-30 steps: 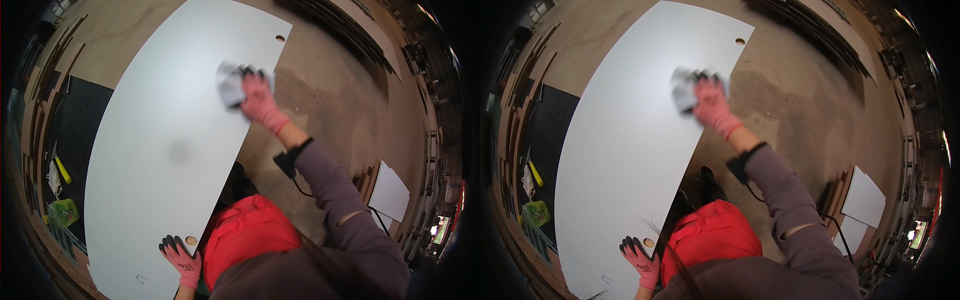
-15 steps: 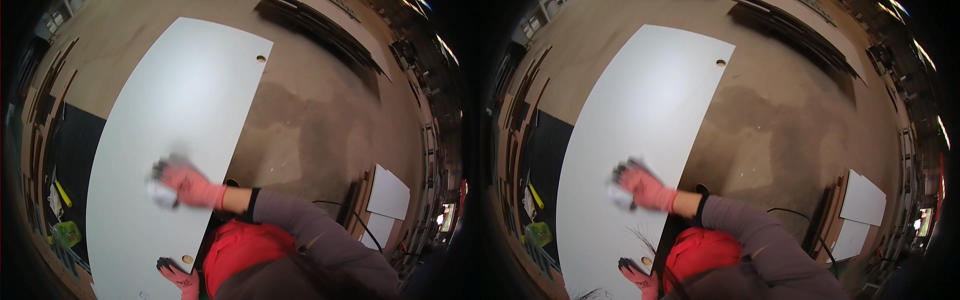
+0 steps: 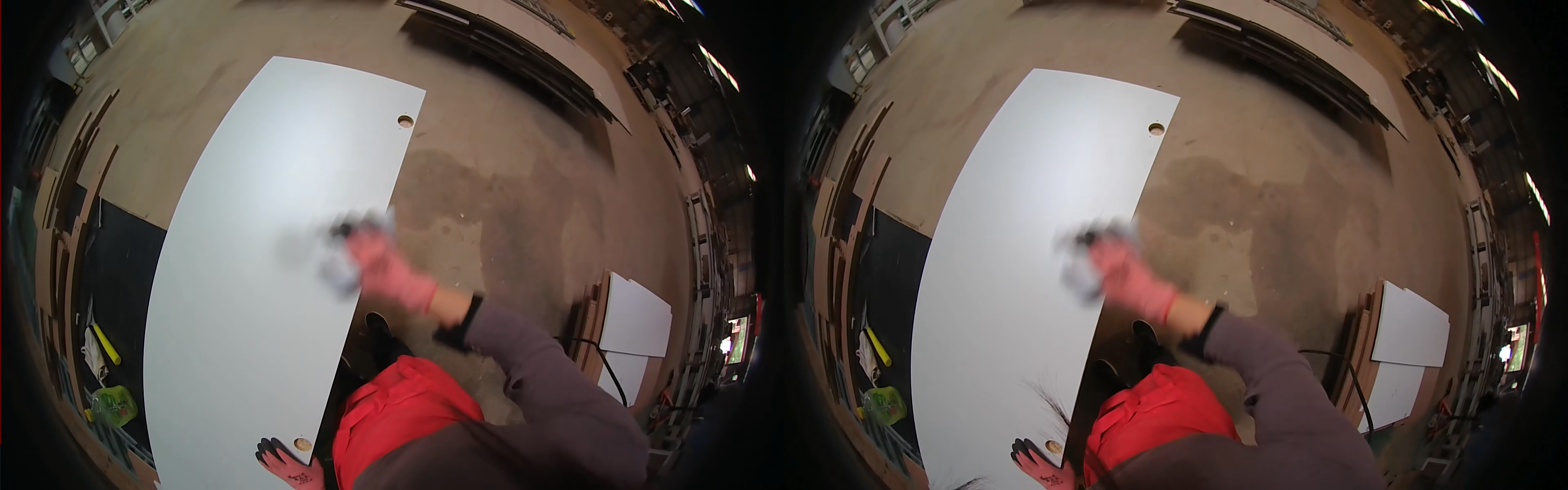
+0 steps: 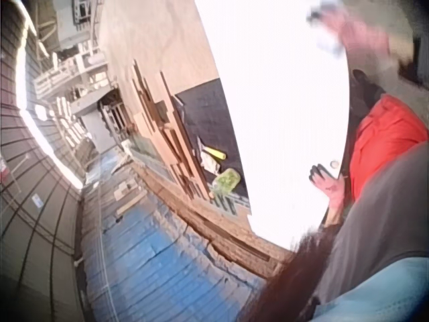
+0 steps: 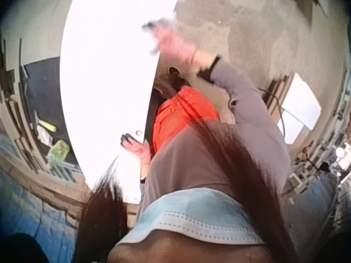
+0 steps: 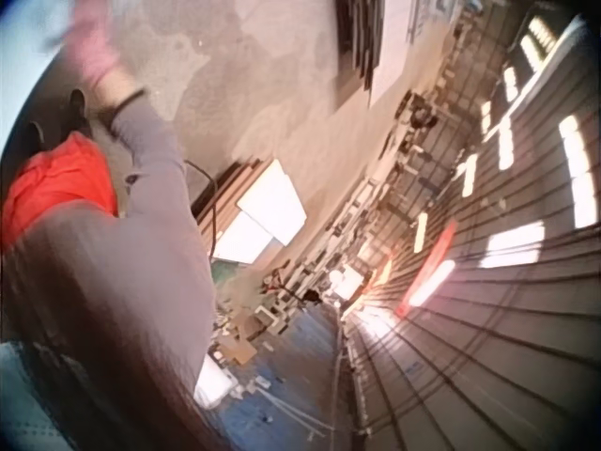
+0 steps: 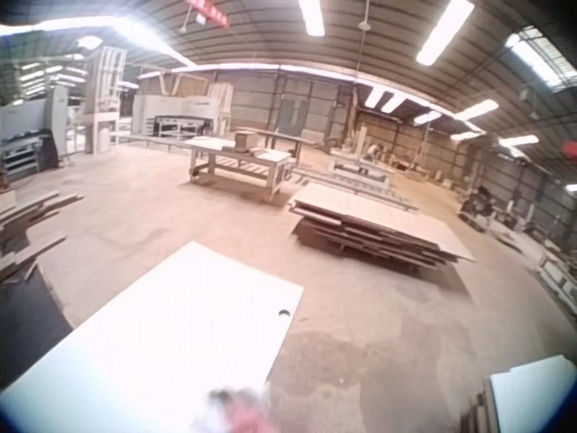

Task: The recorder uses a pneumatic air gun to blow dust off wooden panels and then wipes them down with a cleaning solution and a rag.

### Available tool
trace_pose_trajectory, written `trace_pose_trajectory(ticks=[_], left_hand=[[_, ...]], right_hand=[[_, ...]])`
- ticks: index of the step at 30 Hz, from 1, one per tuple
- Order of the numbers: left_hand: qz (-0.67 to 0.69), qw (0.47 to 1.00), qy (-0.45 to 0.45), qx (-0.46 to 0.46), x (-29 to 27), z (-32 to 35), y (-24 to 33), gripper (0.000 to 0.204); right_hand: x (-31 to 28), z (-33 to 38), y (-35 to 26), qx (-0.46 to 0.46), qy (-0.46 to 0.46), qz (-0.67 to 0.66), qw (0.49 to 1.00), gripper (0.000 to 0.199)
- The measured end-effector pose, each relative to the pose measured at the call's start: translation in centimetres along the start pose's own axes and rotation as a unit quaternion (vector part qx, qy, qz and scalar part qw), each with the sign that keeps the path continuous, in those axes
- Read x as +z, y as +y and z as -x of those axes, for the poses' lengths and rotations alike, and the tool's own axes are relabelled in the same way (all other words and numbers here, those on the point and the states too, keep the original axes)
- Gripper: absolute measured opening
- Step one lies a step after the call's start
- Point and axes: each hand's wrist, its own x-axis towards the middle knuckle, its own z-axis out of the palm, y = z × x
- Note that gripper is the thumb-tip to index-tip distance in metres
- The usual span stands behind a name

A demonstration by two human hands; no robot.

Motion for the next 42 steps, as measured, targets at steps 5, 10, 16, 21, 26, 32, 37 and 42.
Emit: trace_pose_trajectory(ticks=[5, 10, 16, 21, 26, 32, 37, 42], left_hand=[[-0.017, 1.000, -0.005, 0.007, -0.1, -0.4, 0.5, 0.063], [-0.015, 1.000, -0.017, -0.005, -0.5, -0.2, 0.6, 0.064], [-0.028, 0.999, -0.014, 0.018, -0.9, -1.2, 1.3, 0.061], [-0.031, 0.999, 0.031, 0.006, -0.6, -1.1, 1.8, 0.053], [-0.040, 0.996, 0.081, 0.016, 0.1, -1.2, 1.7, 0.047], [-0.031, 0.999, 0.042, -0.015, 0.0, -0.1, 1.6, 0.058], [0.052, 0.996, -0.042, -0.054, 0.8, -0.2, 0.8, 0.076], [0.059, 0.993, -0.063, -0.080, 1.1, 0.9, -0.1, 0.082]], right_hand=[[-1.3, 7.0, -11.2, -0.169, -0.269, -0.221, 0.922, 0.041], [-2.3, -1.3, -0.3, 0.003, -0.055, -0.052, 0.997, 0.051], [-3.2, -8.7, 16.1, 0.244, -0.100, 0.173, 0.949, 0.065], [-0.9, -2.5, 5.9, 0.122, -0.105, 0.089, 0.983, 0.070], [-2.6, 4.1, -3.3, -0.079, -0.206, -0.138, 0.966, 0.049], [-2.2, -4.4, 12.3, 0.156, 0.022, 0.037, 0.987, 0.070], [-3.3, -11.7, 19.5, 0.246, -0.113, 0.253, 0.929, 0.065], [1.3, -11.0, 10.2, 0.119, -0.112, 0.058, 0.985, 0.055]])
